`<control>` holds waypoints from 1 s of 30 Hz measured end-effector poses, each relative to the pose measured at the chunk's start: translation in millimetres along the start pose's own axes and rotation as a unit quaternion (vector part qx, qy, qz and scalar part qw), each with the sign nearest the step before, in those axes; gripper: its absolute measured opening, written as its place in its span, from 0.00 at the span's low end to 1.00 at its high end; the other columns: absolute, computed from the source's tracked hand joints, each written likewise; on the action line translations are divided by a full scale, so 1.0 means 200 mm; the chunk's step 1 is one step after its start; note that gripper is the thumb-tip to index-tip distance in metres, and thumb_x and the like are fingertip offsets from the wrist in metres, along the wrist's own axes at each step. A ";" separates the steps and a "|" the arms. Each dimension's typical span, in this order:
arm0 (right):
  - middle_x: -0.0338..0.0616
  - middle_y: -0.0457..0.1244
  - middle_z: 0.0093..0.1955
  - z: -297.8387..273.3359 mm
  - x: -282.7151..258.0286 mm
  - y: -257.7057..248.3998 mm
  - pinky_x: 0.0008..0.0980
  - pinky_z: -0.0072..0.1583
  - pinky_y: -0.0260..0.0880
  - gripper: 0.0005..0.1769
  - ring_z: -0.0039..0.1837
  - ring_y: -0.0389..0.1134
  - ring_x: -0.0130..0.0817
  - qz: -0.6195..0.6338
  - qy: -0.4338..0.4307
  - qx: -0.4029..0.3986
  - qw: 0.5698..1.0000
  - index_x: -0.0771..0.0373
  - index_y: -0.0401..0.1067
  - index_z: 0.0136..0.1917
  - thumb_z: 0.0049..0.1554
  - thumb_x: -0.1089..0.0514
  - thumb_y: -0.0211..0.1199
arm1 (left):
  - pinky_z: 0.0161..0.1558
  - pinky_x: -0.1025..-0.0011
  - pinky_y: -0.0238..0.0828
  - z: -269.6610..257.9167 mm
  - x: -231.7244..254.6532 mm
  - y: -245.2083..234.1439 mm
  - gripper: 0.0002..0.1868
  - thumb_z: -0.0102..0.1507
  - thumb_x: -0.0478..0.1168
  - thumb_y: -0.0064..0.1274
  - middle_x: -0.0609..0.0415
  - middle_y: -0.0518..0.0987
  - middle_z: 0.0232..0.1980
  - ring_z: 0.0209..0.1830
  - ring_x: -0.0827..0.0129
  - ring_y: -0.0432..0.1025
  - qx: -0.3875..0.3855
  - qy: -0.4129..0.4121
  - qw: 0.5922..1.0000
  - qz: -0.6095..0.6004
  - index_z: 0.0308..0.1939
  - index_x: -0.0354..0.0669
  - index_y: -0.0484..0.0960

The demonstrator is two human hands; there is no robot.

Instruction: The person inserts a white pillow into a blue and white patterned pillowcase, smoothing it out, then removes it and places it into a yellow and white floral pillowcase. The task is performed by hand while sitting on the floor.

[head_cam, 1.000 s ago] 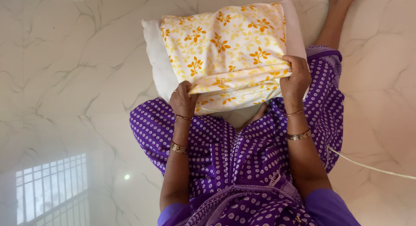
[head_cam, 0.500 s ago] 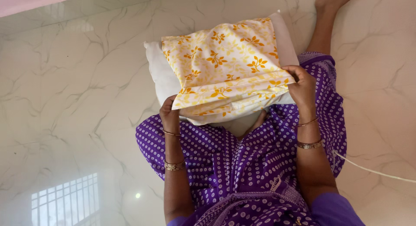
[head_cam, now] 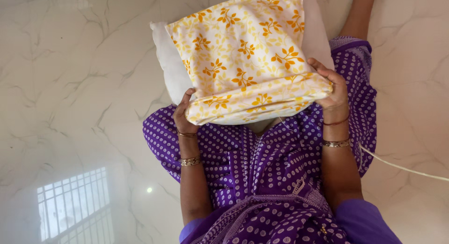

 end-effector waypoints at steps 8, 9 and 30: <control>0.45 0.65 0.60 0.02 -0.06 -0.22 0.30 0.55 0.71 0.25 0.57 0.69 0.31 -0.354 -0.146 0.129 0.915 0.65 0.64 0.70 0.67 0.50 0.64 | 0.49 0.70 0.71 -0.02 -0.07 -0.42 0.19 0.68 0.43 0.59 0.51 0.78 0.50 0.46 0.69 0.72 0.221 0.145 0.871 0.413 0.58 0.36 0.74; 0.42 0.65 0.60 -0.01 -0.08 -0.19 0.27 0.52 0.69 0.25 0.56 0.69 0.28 -0.418 -0.165 0.143 0.882 0.63 0.64 0.70 0.66 0.50 0.66 | 0.50 0.70 0.70 -0.06 -0.05 -0.37 0.21 0.67 0.44 0.61 0.51 0.78 0.51 0.47 0.69 0.71 0.227 0.176 0.837 0.465 0.58 0.37 0.74; 0.47 0.68 0.52 0.00 -0.32 1.00 0.43 0.53 0.68 0.10 0.50 0.69 0.46 -0.851 -0.311 0.079 0.417 0.57 0.79 0.58 0.62 0.61 0.69 | 0.48 0.64 0.69 0.11 0.48 0.64 0.06 0.65 0.34 0.59 0.58 0.80 0.50 0.47 0.60 0.74 0.129 0.441 0.376 0.805 0.44 0.46 0.78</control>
Point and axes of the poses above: each hand's wrist, its own z-axis towards the middle knuckle, its own y-axis out of the palm, x = y × z, the point moved 4 cm from there along z, towards the middle knuckle
